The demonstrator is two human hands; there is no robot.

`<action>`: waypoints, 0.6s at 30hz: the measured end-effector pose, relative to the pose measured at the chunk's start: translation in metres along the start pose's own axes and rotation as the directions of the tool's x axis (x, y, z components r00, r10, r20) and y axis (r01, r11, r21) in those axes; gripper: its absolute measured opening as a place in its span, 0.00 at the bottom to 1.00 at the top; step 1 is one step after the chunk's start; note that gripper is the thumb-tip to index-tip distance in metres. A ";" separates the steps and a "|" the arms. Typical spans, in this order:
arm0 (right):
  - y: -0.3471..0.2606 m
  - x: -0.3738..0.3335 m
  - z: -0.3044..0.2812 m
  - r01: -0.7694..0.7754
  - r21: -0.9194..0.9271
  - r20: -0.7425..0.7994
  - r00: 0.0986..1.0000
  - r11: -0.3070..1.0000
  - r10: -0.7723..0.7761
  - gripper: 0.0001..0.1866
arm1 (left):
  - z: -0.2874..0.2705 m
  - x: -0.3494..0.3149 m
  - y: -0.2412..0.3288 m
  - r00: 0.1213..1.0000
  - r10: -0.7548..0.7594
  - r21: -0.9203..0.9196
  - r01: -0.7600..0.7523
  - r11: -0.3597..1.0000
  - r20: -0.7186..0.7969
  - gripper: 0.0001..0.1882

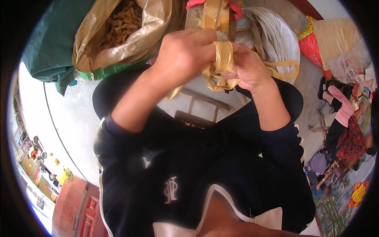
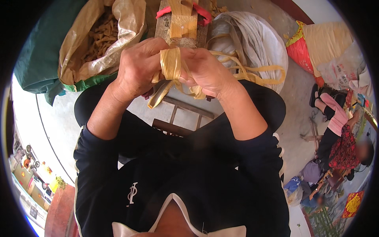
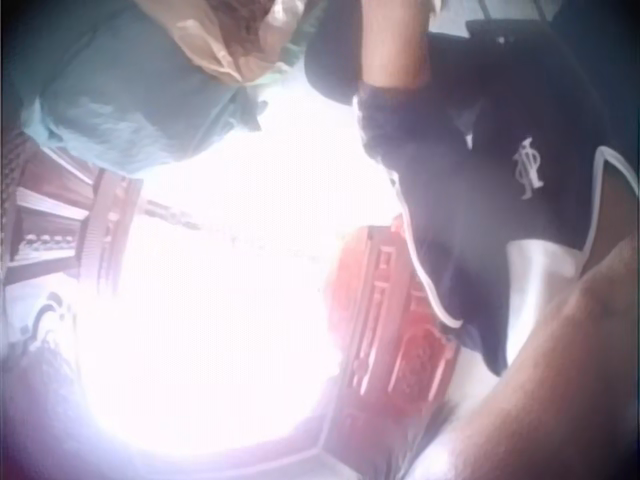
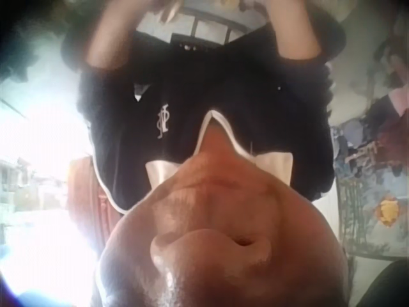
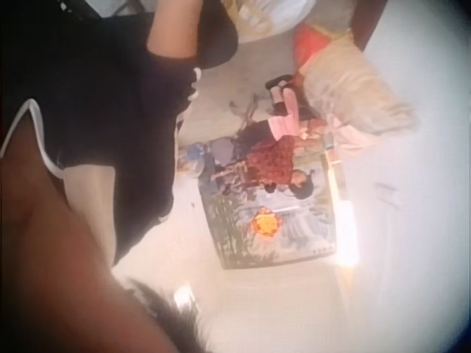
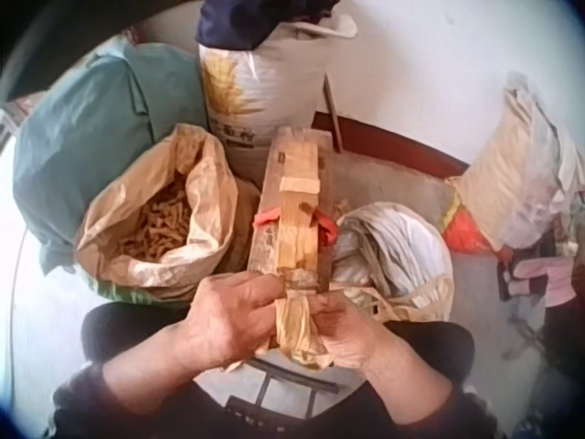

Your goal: The person sits on the floor and uses both hands to separate a bundle of yellow fibrous material into smaller strands. The separated strands are placed into a nearby sack.

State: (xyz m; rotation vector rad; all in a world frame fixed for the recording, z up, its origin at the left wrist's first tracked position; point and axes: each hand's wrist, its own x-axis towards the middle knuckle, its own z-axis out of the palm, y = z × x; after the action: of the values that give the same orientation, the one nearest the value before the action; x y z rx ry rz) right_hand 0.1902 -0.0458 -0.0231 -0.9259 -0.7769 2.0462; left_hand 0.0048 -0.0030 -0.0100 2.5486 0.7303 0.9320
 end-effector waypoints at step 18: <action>0.007 0.007 0.000 0.196 -0.940 0.009 0.831 0.279 -0.556 0.12 | 0.015 -0.006 0.006 0.951 -0.299 -0.071 0.304 0.950 0.081 0.06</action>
State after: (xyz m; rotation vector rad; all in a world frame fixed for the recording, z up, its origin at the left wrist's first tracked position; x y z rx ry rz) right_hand 0.1840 -0.0438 -0.0309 -1.4251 -1.8343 0.8083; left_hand 0.0131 -0.0135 -0.0213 2.2986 1.0036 0.7514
